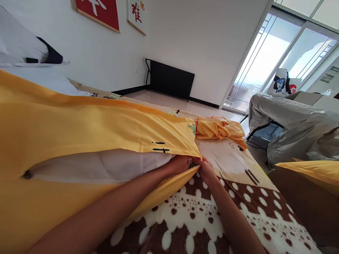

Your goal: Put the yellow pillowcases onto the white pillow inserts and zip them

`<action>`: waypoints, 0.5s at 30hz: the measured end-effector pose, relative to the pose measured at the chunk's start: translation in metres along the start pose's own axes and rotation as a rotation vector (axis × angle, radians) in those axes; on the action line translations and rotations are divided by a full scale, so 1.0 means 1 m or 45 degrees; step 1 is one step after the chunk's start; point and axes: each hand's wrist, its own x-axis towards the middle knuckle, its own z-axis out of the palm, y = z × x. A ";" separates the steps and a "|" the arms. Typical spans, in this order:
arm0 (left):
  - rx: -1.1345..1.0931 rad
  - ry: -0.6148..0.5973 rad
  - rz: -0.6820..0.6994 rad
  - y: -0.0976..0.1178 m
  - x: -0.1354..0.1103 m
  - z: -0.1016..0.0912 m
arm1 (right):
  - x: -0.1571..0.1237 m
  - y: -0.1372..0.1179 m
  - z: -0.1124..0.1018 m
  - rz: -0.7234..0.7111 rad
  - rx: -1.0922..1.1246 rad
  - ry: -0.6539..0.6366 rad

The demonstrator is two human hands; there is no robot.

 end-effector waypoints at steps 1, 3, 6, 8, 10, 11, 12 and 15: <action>-0.008 0.000 0.013 0.001 -0.001 -0.001 | -0.001 -0.002 -0.001 -0.009 -0.036 -0.001; -0.026 -0.012 0.040 0.001 -0.004 -0.002 | -0.001 -0.004 -0.003 -0.032 -0.119 0.029; -0.047 -0.067 0.060 0.000 -0.009 -0.002 | 0.000 -0.002 -0.005 -0.069 -0.237 0.100; -0.055 -0.100 0.055 -0.001 -0.011 -0.002 | 0.001 0.000 -0.006 -0.082 -0.286 0.124; -0.060 -0.120 0.047 0.000 -0.013 -0.004 | 0.002 0.002 -0.006 -0.087 -0.307 0.130; -0.061 -0.132 0.045 0.001 -0.014 -0.004 | 0.003 0.003 -0.005 -0.089 -0.312 0.130; -0.063 -0.144 0.045 0.001 -0.014 -0.005 | 0.003 0.003 -0.005 -0.092 -0.316 0.128; -0.065 -0.171 0.042 0.000 -0.014 -0.005 | 0.002 0.003 -0.004 -0.121 -0.326 0.116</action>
